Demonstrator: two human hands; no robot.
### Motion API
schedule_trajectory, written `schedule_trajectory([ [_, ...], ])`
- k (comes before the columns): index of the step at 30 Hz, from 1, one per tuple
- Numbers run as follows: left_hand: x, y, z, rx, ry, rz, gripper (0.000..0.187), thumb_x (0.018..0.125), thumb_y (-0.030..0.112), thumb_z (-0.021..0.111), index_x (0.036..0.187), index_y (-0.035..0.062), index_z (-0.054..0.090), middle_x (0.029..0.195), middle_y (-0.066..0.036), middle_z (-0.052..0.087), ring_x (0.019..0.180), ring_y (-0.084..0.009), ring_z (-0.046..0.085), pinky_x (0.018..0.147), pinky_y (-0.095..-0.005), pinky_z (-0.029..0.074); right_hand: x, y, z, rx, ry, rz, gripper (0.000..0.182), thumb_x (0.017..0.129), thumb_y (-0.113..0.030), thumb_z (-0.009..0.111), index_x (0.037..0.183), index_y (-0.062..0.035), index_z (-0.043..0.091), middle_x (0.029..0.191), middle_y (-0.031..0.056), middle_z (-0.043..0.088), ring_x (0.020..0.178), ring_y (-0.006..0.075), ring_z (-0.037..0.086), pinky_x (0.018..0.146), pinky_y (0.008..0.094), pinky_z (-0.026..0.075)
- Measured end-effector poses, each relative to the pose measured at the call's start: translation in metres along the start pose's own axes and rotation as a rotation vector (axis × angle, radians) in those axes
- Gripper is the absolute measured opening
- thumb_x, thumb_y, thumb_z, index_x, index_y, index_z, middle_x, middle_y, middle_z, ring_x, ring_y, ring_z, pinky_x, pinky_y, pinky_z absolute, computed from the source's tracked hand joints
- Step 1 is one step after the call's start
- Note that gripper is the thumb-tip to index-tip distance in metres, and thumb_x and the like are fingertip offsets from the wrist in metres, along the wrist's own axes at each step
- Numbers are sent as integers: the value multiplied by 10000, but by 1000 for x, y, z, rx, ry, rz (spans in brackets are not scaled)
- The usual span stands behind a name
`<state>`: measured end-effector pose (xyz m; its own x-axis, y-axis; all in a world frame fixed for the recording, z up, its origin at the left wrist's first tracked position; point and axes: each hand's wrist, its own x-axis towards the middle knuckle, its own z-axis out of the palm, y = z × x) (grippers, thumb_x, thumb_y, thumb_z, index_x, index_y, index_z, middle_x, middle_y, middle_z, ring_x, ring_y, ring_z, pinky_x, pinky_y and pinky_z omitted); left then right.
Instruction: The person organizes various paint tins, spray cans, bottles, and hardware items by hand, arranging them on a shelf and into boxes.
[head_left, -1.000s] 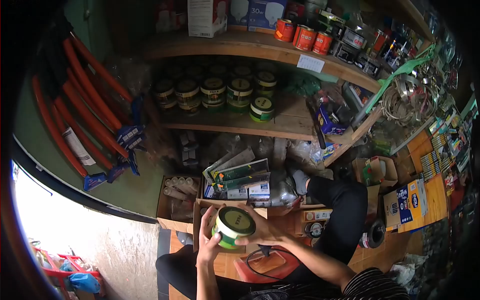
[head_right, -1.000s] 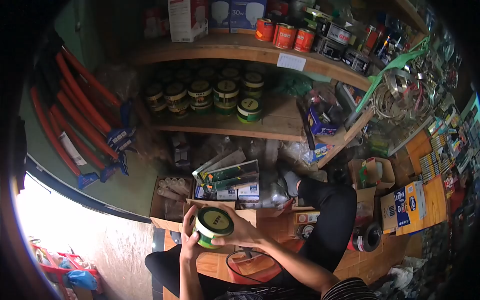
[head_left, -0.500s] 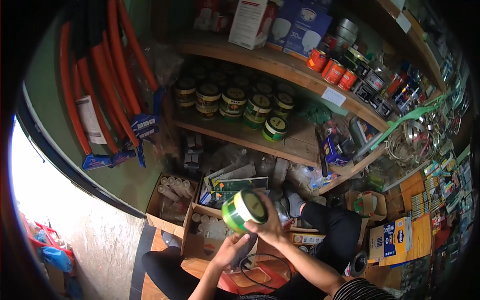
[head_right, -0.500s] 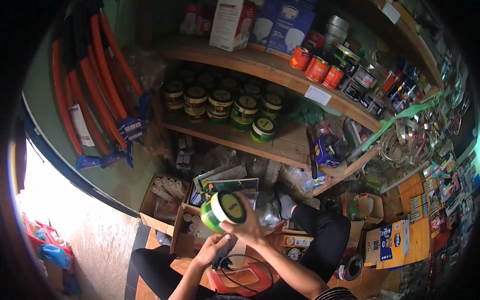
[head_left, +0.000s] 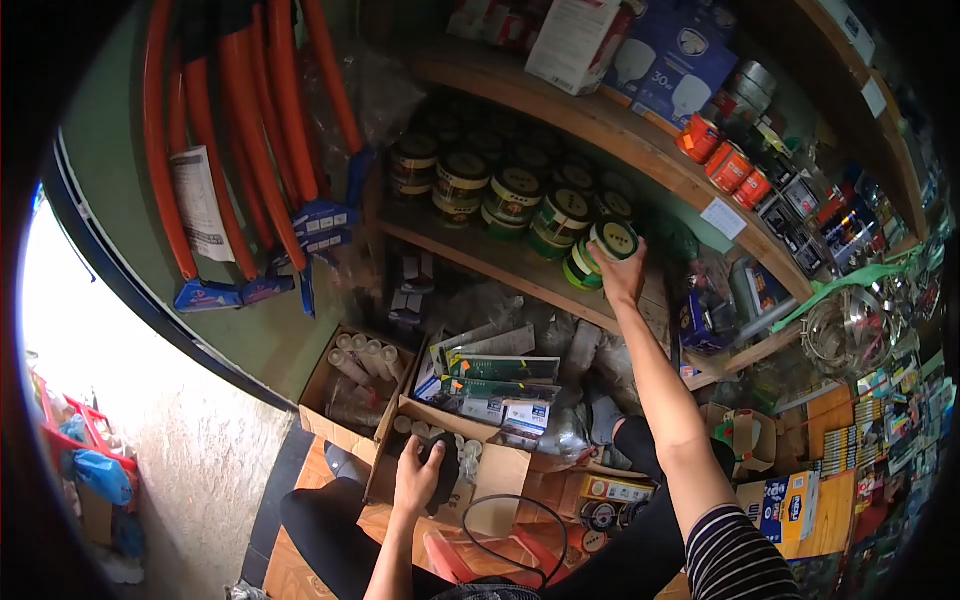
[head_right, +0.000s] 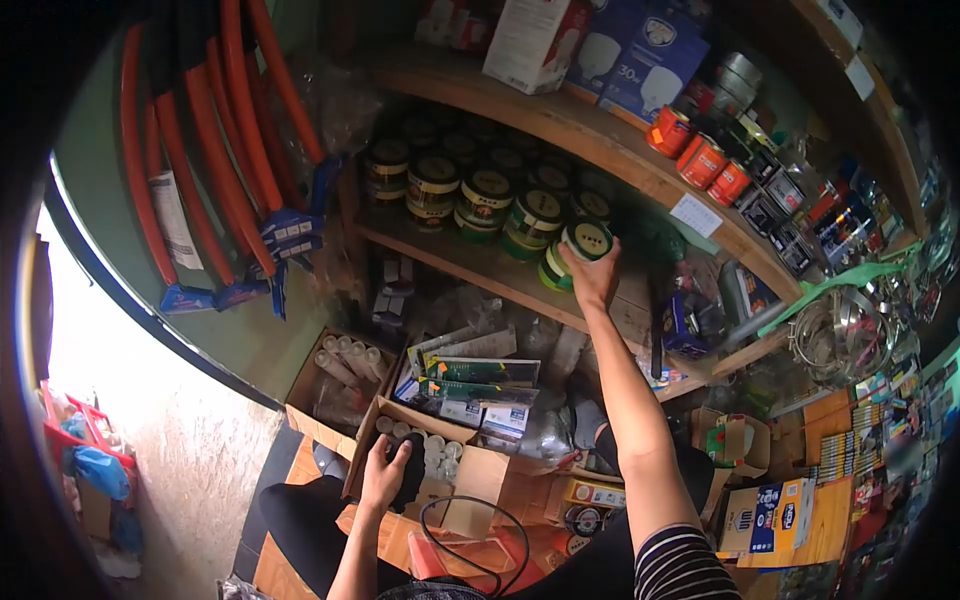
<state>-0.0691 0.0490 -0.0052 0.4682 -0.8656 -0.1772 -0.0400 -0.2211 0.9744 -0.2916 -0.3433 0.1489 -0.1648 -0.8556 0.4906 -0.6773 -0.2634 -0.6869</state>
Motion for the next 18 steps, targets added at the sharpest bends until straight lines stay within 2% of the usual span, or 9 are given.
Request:
schedule_trajectory([
  [1, -2, -3, 1, 12, 5, 30, 376, 953, 303, 664, 934, -47, 529, 767, -148, 559, 720, -174, 508, 673, -365, 446, -2, 1, 2, -54, 32, 54, 1007, 704, -405, 910, 1447, -7, 360, 1284, 196, 611, 1192, 312, 600, 1004, 403, 461],
  [2, 0, -8, 2, 33, -21, 22, 365, 952, 300, 666, 956, -40, 535, 783, -161, 583, 740, -183, 542, 689, -364, 458, -1, 2, 5, -64, 27, 101, 1075, 682, -430, 916, 1472, 0, 326, 1387, 236, 531, 1276, 338, 542, 1065, 415, 419],
  [5, -5, 10, 2, 12, -78, -91, 351, 951, 295, 670, 981, -35, 554, 807, -167, 604, 760, -193, 564, 701, -367, 463, -5, 20, 17, 91, 25, -16, 1090, 689, -417, 913, 1472, 31, 302, 1473, 268, 425, 1349, 340, 469, 1118, 398, 369],
  [6, -7, 14, 3, 7, -80, -54, 336, 952, 286, 674, 1025, -24, 569, 842, -174, 622, 778, -211, 575, 722, -364, 472, -4, 25, 19, 54, 39, -72, 1115, 701, -412, 904, 1472, 87, 271, 1501, 303, 344, 1306, 377, 506, 1096, 419, 400],
  [9, -10, 9, 7, 20, -61, -17, 337, 953, 277, 671, 1091, -9, 558, 912, -193, 644, 842, -251, 615, 781, -367, 488, -4, 42, 19, 89, -64, -63, 1046, 706, -333, 916, 1442, 81, 298, 1435, 245, 447, 1303, 328, 486, 1123, 387, 361],
  [12, -12, 7, 9, 61, -42, 58, 344, 953, 270, 670, 1140, 11, 542, 985, -208, 655, 928, -300, 642, 852, -375, 493, 0, 53, 25, 195, -177, -11, 1008, 706, -300, 923, 1432, 61, 324, 1356, 217, 508, 1259, 319, 514, 1102, 388, 378],
  [15, -12, 7, 11, 71, -46, 66, 346, 954, 272, 668, 1157, 24, 539, 1025, -216, 659, 980, -326, 649, 884, -386, 491, 0, 55, 24, 288, -210, 18, 992, 686, -404, 918, 1366, 78, 379, 1387, 254, 464, 1322, 349, 461, 1110, 408, 352],
  [16, -10, 3, 12, 102, -47, 98, 353, 953, 277, 670, 1164, 24, 542, 1042, -224, 666, 992, -323, 655, 879, -390, 494, 0, 55, 18, 228, -278, -9, 1025, 694, -417, 909, 1397, 74, 348, 1395, 256, 458, 1336, 356, 447, 1123, 408, 341],
  [18, -8, 5, 12, 112, -77, 36, 360, 954, 276, 669, 1175, 22, 540, 1049, -230, 670, 1007, -329, 661, 879, -393, 497, -2, 54, -3, 112, -409, -48, 1090, 710, -445, 892, 1459, 66, 287, 1410, 260, 447, 1366, 370, 420, 1149, 409, 320],
])
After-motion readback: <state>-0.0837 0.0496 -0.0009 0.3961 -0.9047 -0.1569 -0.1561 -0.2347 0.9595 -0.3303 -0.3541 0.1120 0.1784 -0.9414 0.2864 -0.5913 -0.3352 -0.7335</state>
